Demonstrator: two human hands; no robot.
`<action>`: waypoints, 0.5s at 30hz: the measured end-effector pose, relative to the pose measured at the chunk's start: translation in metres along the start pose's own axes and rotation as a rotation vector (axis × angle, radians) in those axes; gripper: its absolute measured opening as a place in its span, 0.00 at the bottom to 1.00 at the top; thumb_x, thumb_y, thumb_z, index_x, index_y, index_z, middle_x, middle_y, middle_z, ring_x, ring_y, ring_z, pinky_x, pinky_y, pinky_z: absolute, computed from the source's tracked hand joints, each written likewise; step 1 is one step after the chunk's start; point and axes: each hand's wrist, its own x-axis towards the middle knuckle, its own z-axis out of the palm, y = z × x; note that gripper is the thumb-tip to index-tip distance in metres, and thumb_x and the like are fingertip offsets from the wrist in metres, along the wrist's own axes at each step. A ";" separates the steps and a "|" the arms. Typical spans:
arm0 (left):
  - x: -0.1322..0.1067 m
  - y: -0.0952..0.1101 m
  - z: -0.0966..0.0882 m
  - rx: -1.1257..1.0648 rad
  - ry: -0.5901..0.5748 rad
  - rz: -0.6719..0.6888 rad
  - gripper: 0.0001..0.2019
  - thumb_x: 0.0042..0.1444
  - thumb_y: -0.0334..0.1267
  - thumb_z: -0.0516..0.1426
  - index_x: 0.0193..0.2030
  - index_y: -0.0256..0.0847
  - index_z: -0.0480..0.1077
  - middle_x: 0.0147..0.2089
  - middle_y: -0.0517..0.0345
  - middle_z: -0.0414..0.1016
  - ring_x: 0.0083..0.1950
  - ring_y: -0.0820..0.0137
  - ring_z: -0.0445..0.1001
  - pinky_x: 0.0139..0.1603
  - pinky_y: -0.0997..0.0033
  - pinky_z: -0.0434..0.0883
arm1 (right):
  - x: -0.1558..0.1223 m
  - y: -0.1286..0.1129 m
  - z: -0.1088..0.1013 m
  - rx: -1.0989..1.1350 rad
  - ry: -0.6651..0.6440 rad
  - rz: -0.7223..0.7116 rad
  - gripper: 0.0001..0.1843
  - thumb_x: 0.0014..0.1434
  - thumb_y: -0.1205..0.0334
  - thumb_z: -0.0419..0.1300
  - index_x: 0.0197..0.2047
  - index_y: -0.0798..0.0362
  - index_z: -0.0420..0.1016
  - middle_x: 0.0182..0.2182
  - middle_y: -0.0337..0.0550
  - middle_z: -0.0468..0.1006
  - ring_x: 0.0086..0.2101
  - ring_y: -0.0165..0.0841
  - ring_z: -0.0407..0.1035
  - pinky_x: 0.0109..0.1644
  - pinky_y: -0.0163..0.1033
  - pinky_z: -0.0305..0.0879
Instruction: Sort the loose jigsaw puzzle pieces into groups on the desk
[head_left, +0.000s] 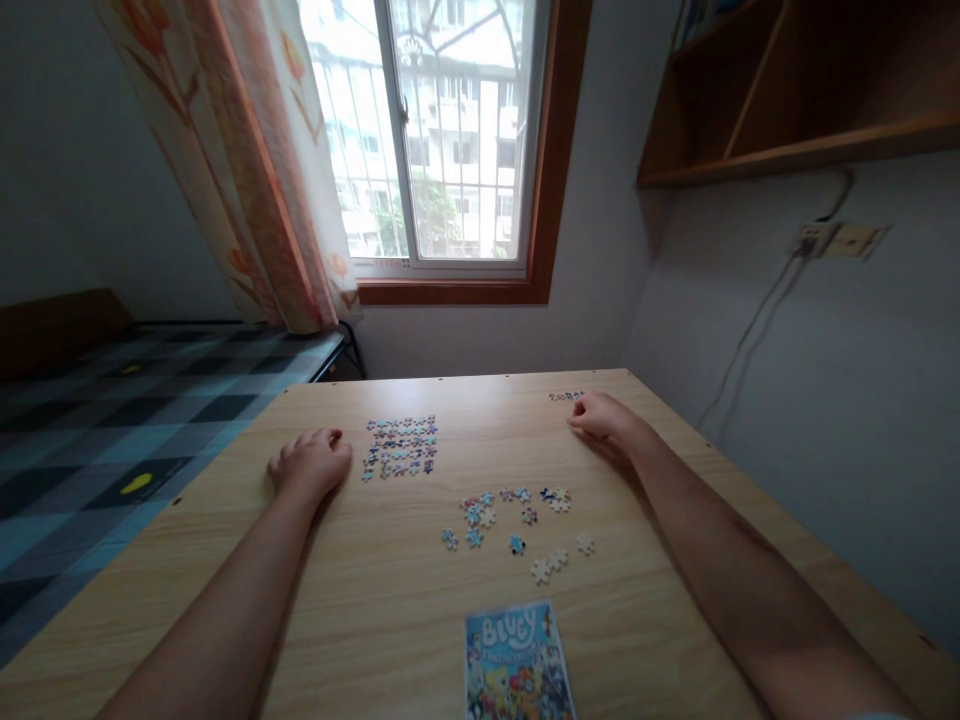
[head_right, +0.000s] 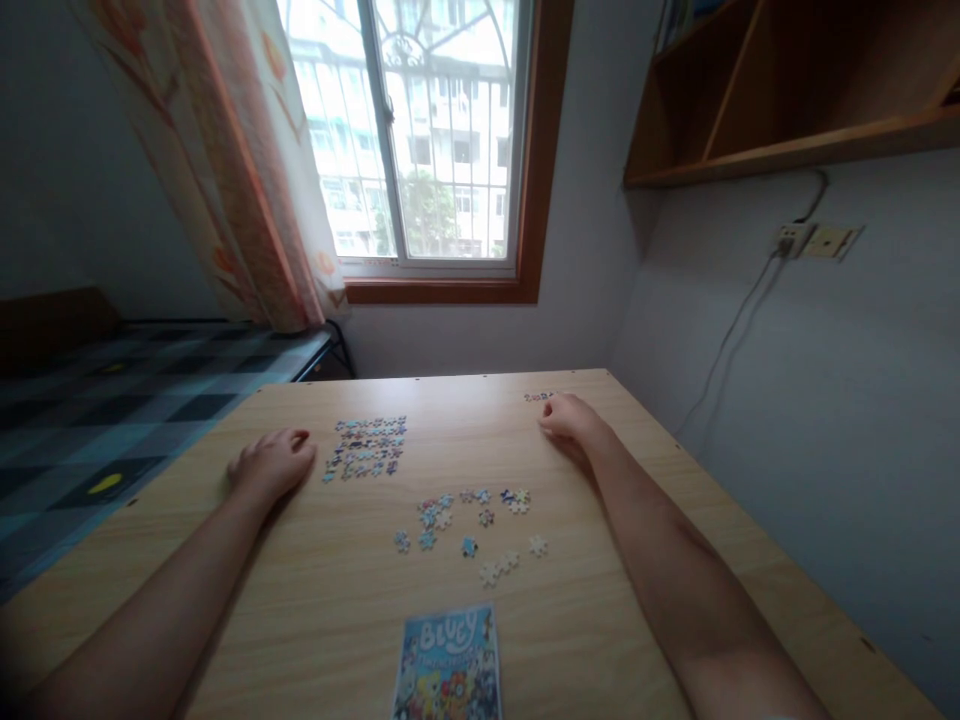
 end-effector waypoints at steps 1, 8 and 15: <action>0.000 0.000 0.000 0.004 -0.001 -0.002 0.25 0.54 0.49 0.51 0.55 0.43 0.72 0.60 0.44 0.71 0.59 0.48 0.67 0.59 0.49 0.63 | 0.001 0.001 0.001 -0.021 0.068 0.024 0.13 0.53 0.59 0.60 0.39 0.56 0.79 0.34 0.49 0.80 0.32 0.31 0.72 0.33 0.30 0.61; 0.001 -0.001 0.000 0.004 -0.022 -0.008 0.25 0.54 0.49 0.50 0.56 0.43 0.71 0.61 0.43 0.70 0.60 0.48 0.66 0.59 0.49 0.62 | 0.003 -0.005 0.015 -0.072 0.283 0.073 0.15 0.55 0.55 0.57 0.41 0.50 0.81 0.42 0.49 0.80 0.42 0.38 0.72 0.42 0.35 0.63; 0.000 -0.001 0.003 -0.010 0.005 -0.005 0.25 0.54 0.49 0.51 0.55 0.43 0.71 0.61 0.43 0.70 0.59 0.47 0.66 0.60 0.48 0.62 | 0.011 0.009 0.011 -0.007 0.311 0.006 0.18 0.59 0.56 0.54 0.49 0.46 0.79 0.44 0.41 0.81 0.41 0.31 0.73 0.43 0.31 0.62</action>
